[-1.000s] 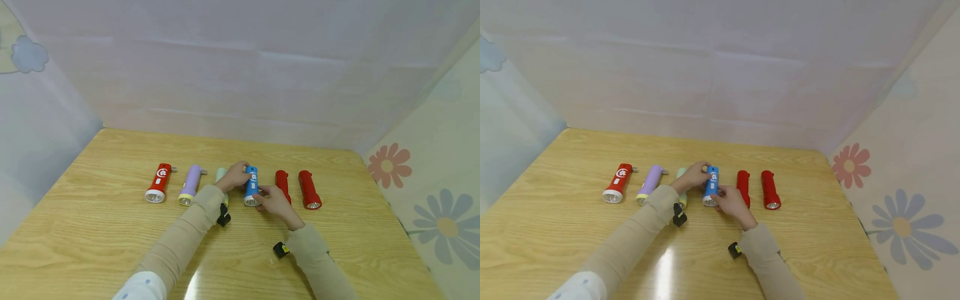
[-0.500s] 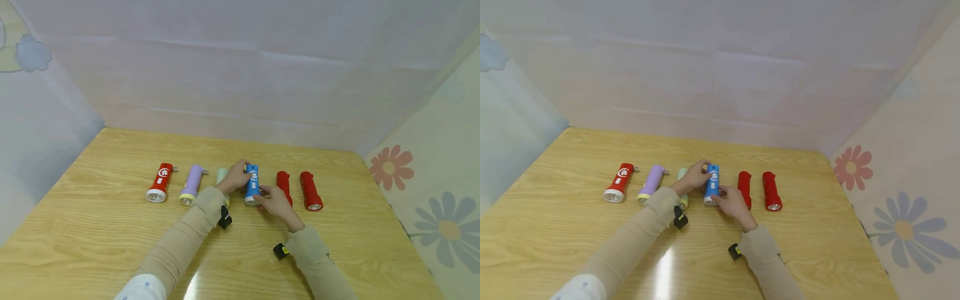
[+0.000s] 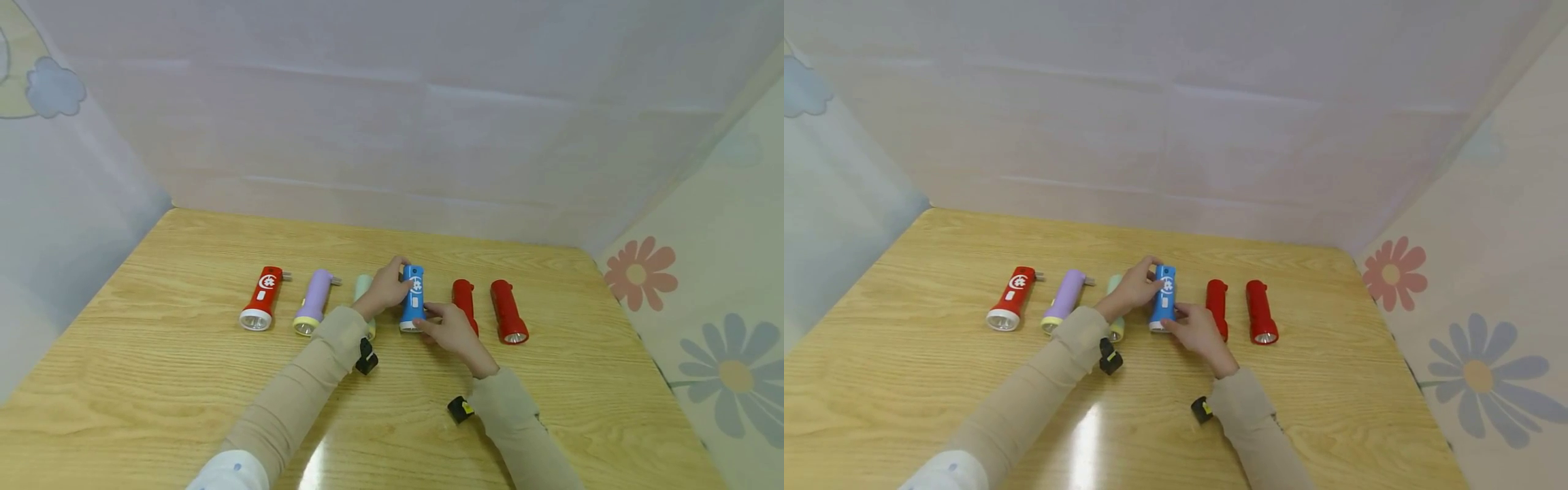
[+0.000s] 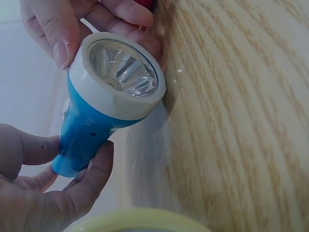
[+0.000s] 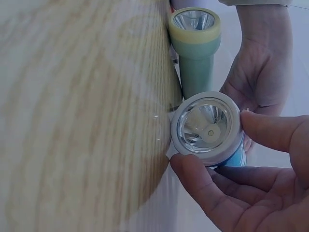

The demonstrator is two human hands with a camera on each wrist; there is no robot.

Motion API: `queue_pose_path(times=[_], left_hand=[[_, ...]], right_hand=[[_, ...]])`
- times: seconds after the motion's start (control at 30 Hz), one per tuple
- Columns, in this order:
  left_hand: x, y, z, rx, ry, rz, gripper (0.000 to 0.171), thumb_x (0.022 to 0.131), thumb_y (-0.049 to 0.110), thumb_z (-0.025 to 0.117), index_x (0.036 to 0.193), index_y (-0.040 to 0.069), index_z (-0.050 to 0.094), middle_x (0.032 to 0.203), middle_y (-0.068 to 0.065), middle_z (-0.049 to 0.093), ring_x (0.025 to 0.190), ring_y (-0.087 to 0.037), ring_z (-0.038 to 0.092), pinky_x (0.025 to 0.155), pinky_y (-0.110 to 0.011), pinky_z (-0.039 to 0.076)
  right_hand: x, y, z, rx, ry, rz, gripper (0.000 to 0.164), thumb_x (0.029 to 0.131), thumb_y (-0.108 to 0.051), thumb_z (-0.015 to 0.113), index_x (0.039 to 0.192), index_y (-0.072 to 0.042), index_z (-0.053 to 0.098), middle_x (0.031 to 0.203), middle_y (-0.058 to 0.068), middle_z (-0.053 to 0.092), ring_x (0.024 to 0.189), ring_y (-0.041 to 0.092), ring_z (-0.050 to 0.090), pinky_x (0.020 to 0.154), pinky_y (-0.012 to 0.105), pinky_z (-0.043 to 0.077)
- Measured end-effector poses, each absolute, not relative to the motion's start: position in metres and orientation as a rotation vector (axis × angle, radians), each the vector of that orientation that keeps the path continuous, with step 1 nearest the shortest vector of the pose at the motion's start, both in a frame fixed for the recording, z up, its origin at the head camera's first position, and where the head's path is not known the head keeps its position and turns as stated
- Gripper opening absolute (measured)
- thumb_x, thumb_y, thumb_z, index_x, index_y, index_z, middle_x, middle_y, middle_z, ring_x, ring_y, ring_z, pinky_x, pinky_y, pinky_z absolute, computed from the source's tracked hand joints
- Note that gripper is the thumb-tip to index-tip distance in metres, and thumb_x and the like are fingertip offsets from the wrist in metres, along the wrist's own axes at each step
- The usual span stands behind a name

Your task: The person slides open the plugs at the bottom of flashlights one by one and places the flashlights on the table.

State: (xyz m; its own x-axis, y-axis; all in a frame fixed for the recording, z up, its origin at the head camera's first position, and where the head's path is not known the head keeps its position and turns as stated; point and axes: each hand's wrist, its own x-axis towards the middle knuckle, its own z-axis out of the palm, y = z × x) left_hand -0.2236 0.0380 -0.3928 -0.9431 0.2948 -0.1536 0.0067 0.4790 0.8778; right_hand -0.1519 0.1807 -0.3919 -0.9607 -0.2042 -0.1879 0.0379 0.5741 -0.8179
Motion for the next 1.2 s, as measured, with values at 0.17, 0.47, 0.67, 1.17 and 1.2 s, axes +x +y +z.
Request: queue_pose_path(times=[0.17, 0.47, 0.67, 1.17, 1.2], left_hand=[[-0.222, 0.037, -0.392, 0.256, 2.431, 1.483, 0.04, 0.093, 0.009, 0.05, 0.131, 0.007, 0.039, 0.106, -0.018, 0.054, 0.084, -0.024, 0.058, 0.062, -0.028, 0.051], [-0.223, 0.034, -0.396, 0.314, 2.421, 1.514, 0.04, 0.094, 0.01, 0.05, 0.132, 0.008, 0.037, 0.108, -0.017, 0.052, 0.084, -0.024, 0.058, 0.059, -0.026, 0.051], [-0.222, 0.032, -0.396, 0.336, 2.427, 1.524, 0.041, 0.093, 0.011, 0.051, 0.132, 0.008, 0.038, 0.109, -0.017, 0.053, 0.086, -0.025, 0.058, 0.06, -0.026, 0.051], [-0.221, 0.026, -0.394, 0.284, 2.307, 1.707, 0.047, 0.092, 0.01, 0.054, 0.135, 0.002, 0.038, 0.112, -0.018, 0.053, 0.087, -0.026, 0.059, 0.064, -0.031, 0.053], [-0.221, 0.025, -0.393, 0.285, 2.306, 1.711, 0.046, 0.092, 0.01, 0.053, 0.134, 0.001, 0.038, 0.112, -0.018, 0.053, 0.088, -0.027, 0.059, 0.064, -0.031, 0.053]], right_hand=[[-0.153, 0.183, -0.391, -0.17, 2.532, -1.332, 0.043, 0.089, -0.009, 0.059, 0.124, 0.012, 0.048, 0.112, 0.027, 0.057, 0.072, 0.026, 0.065, 0.063, 0.034, 0.054], [-0.158, 0.185, -0.393, -0.186, 2.452, -1.368, 0.045, 0.09, -0.009, 0.056, 0.125, 0.017, 0.043, 0.111, 0.028, 0.057, 0.082, 0.03, 0.064, 0.07, 0.037, 0.053], [-0.159, 0.182, -0.394, -0.188, 2.433, -1.407, 0.044, 0.089, -0.006, 0.056, 0.124, 0.017, 0.043, 0.111, 0.028, 0.057, 0.088, 0.027, 0.062, 0.07, 0.036, 0.053], [-0.159, 0.178, -0.397, -0.178, 2.565, -1.345, 0.042, 0.086, -0.006, 0.061, 0.121, 0.014, 0.049, 0.11, 0.025, 0.058, 0.095, 0.03, 0.06, 0.077, 0.036, 0.051], [-0.159, 0.178, -0.397, -0.171, 2.569, -1.343, 0.042, 0.086, -0.007, 0.061, 0.121, 0.014, 0.049, 0.11, 0.024, 0.059, 0.094, 0.03, 0.06, 0.078, 0.036, 0.051]])
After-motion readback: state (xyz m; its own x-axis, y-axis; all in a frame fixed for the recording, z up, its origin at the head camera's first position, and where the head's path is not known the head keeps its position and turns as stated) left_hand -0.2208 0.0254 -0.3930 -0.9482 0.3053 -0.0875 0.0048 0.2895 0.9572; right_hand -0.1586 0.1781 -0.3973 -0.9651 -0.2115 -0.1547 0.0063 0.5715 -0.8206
